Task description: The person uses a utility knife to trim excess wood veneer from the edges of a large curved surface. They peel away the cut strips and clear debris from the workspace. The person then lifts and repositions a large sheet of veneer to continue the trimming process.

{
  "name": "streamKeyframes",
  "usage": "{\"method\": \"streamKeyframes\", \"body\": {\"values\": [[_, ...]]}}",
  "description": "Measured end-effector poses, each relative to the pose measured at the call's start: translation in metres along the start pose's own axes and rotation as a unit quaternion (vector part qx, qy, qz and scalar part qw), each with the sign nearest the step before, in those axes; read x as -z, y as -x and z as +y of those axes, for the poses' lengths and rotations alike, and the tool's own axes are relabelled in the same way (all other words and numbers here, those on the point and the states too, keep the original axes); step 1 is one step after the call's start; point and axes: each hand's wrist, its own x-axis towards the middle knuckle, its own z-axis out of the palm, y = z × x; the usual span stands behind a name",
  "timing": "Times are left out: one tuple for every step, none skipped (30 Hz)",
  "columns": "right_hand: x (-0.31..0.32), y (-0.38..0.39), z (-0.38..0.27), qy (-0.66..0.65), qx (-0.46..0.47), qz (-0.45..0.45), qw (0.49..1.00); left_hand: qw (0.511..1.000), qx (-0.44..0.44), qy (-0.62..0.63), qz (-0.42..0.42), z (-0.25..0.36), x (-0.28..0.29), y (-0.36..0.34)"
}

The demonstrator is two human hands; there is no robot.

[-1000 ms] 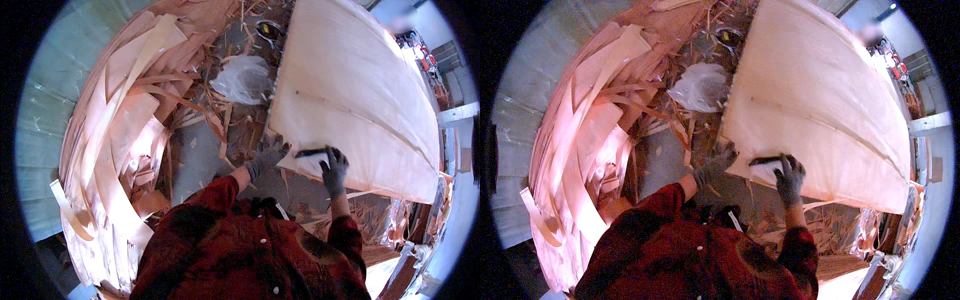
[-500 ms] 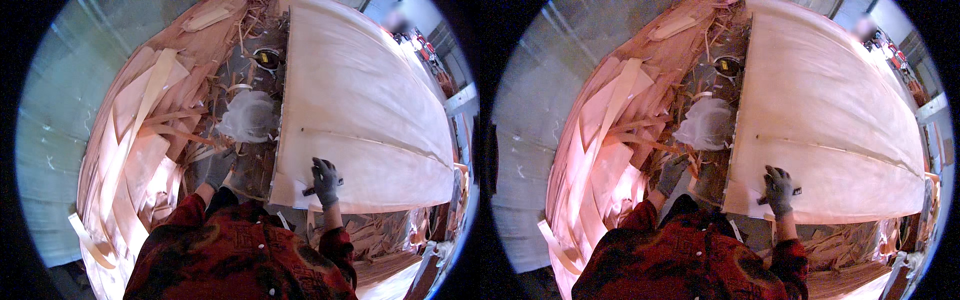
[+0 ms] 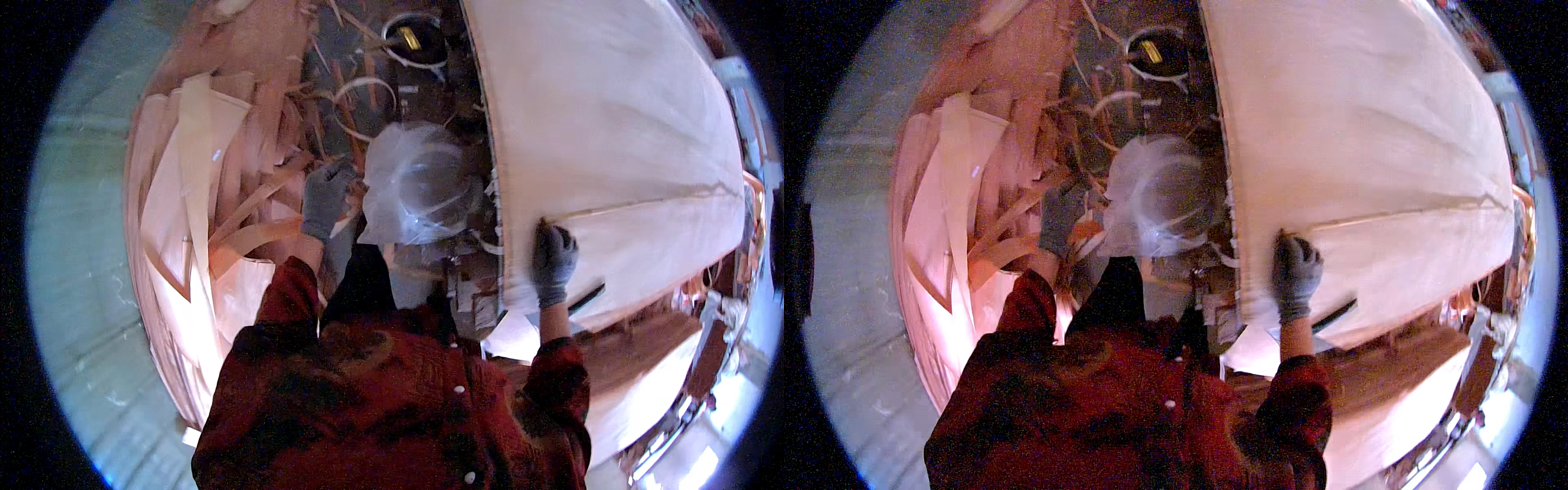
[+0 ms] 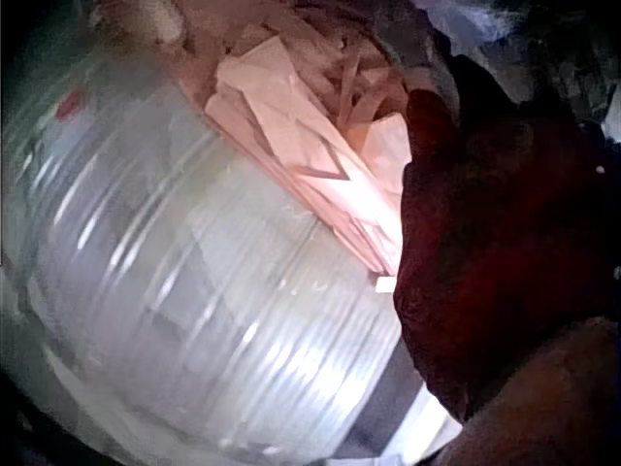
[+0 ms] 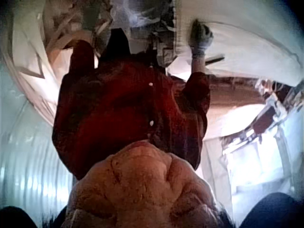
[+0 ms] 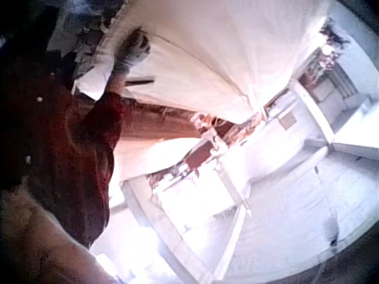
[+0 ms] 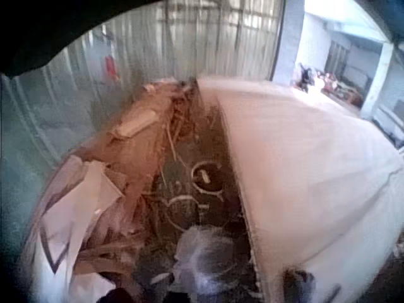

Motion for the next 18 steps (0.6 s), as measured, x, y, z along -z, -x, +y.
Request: {"method": "streamKeyframes", "body": {"values": [[-0.001,0.000,-0.002,0.006,0.012,0.013,1.000,0.991,0.090,0.089,-0.031,-0.007,0.001,0.000],[0.000,-0.001,-0.002,0.014,0.016,0.020,1.000,0.967,0.179,0.173,-0.058,-0.010,0.001,-0.001],[0.000,-0.002,-0.005,0.031,0.032,0.041,0.998,0.995,-0.064,-0.050,-0.058,-0.010,0.002,0.002],[0.000,-0.004,-0.007,0.032,0.022,0.030,0.999,0.991,-0.086,0.019,-0.102,-0.004,-0.001,0.003],[0.000,-0.004,-0.009,0.038,0.017,0.022,0.999,0.982,-0.115,0.084,-0.122,0.004,-0.003,0.005],[0.002,-0.005,-0.010,0.044,0.010,0.017,0.999,0.969,-0.147,0.145,-0.139,0.013,-0.005,0.006],[0.002,-0.005,-0.012,0.045,0.009,0.020,0.999,0.959,-0.151,0.174,-0.166,0.022,-0.007,0.007],[0.003,-0.005,-0.014,0.061,0.004,0.013,0.998,0.948,-0.159,0.199,-0.193,0.032,-0.009,0.007],[0.004,-0.005,-0.014,0.076,0.002,0.008,0.997,0.936,-0.166,0.222,-0.216,0.041,-0.009,0.006],[0.005,-0.005,-0.014,0.099,0.004,0.002,0.995,0.932,-0.170,0.220,-0.230,0.046,-0.007,0.005],[0.005,-0.006,-0.014,0.095,0.008,0.002,0.995,0.929,-0.175,0.216,-0.244,0.051,-0.005,0.003],[0.005,-0.006,-0.014,0.085,0.004,0.003,0.996,0.926,-0.179,0.208,-0.258,0.054,-0.003,0.000],[0.005,-0.006,-0.014,0.080,0.007,0.004,0.997,0.936,-0.181,0.200,-0.226,0.057,-0.001,-0.004],[0.005,-0.006,-0.014,0.076,0.006,0.011,0.997,0.949,-0.180,0.166,-0.197,0.057,0.000,-0.010],[0.005,-0.005,-0.014,0.082,0.006,0.009,0.997,0.960,-0.179,0.136,-0.166,0.057,-0.003,-0.019],[0.005,-0.005,-0.015,0.090,0.000,0.011,0.996,0.969,-0.178,0.105,-0.135,0.057,-0.006,-0.028],[0.005,-0.004,-0.016,0.104,-0.012,0.002,0.995,0.972,-0.170,0.036,-0.159,0.057,-0.011,-0.038],[0.005,-0.004,-0.016,0.093,-0.009,0.009,0.996,0.971,-0.187,0.047,-0.141,0.058,-0.015,-0.045]]}}
